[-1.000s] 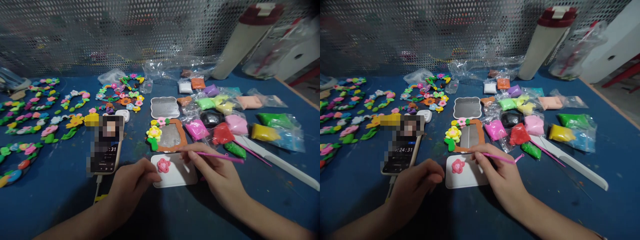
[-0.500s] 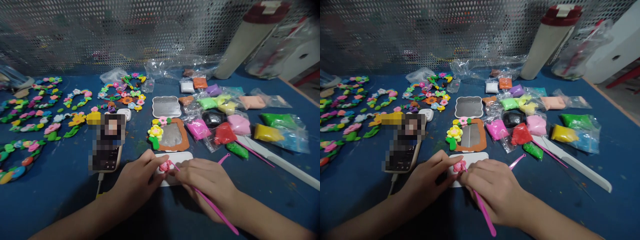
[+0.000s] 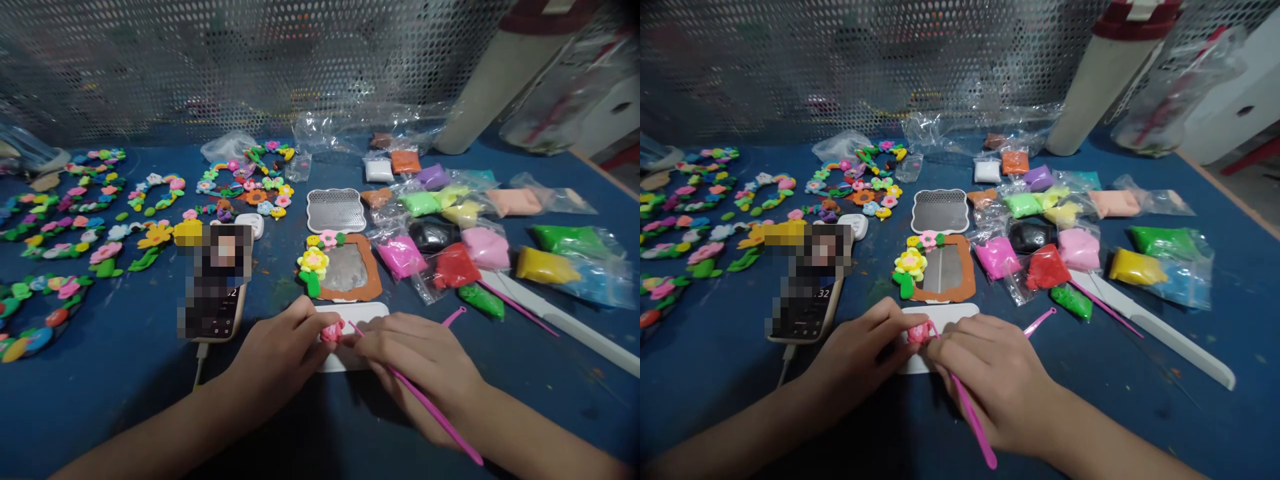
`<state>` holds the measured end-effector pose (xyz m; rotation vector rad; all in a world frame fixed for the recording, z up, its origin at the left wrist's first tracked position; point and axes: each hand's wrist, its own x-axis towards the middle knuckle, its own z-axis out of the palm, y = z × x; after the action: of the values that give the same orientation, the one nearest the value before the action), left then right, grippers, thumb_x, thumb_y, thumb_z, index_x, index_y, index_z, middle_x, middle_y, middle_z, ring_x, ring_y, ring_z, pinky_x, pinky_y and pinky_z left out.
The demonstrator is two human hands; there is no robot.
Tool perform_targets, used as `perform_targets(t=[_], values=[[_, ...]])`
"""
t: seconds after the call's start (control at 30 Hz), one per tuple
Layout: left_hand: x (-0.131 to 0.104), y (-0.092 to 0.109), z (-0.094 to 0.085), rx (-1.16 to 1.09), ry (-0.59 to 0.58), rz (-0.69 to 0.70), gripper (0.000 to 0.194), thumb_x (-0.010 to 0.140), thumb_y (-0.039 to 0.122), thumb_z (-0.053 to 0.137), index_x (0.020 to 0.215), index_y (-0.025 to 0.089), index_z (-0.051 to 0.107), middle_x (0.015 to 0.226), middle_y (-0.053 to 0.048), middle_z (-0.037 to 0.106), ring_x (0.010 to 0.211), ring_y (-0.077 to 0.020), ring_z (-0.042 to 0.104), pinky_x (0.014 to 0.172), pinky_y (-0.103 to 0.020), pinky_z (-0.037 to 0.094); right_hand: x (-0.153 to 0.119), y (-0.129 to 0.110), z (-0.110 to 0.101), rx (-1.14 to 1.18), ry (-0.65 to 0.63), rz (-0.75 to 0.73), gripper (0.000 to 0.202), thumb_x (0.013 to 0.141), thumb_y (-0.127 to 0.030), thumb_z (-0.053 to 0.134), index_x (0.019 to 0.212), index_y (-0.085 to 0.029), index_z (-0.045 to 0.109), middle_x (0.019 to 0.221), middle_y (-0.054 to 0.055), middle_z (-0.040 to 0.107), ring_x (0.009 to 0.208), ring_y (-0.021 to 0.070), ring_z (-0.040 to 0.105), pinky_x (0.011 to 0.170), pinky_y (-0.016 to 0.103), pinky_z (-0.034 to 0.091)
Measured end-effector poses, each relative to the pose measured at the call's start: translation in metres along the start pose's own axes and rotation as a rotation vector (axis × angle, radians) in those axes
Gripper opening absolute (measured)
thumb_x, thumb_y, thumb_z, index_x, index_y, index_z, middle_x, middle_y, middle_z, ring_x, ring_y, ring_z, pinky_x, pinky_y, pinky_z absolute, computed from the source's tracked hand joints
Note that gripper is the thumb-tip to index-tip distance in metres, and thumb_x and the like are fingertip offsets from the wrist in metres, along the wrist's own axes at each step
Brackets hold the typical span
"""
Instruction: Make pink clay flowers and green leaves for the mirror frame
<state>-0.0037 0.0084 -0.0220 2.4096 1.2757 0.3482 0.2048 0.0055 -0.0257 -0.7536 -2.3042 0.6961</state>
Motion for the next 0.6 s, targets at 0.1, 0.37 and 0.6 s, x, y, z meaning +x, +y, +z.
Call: perform_targets(t=[0.1,0.37,0.6], values=[[-0.001,0.0002,0.0005,-0.004,0.01,0.009,0.016,0.09,0.025,0.042,0.104,0.025,0.049,0.088,0.0,0.052,0.069,-0.0149,0.057,0.058,-0.026,0.045,0.0005,-0.0003,-0.0004,-0.001,-0.01,0.002,0.016,0.082,-0.008,0.047,0.094,-0.015,0.054,0.075,0.004,0.056,0.068,0.0155,0.047,0.059,0.029,0.036],[-0.0004,-0.0012,0.0021,-0.04,0.017,0.001,0.017,0.09,0.025,0.043,0.105,0.024,0.051,0.088,-0.001,0.052,0.07,-0.0156,0.058,0.059,-0.028,0.046,0.0004,-0.0003,-0.001,-0.035,-0.027,0.011,0.014,0.082,-0.009,0.046,0.091,-0.016,0.054,0.074,0.005,0.056,0.068,0.0162,0.047,0.06,0.03,0.036],[-0.0057,0.0026,-0.006,-0.224,0.14,0.001,0.033,0.091,0.018,0.038,0.123,0.023,0.042,0.097,-0.003,0.054,0.086,-0.0148,0.057,0.074,-0.028,0.047,0.0017,-0.0076,-0.0054,-0.024,0.136,0.126,0.021,0.086,-0.008,0.04,0.095,-0.021,0.054,0.073,0.0,0.06,0.064,0.0123,0.053,0.058,0.025,0.037]])
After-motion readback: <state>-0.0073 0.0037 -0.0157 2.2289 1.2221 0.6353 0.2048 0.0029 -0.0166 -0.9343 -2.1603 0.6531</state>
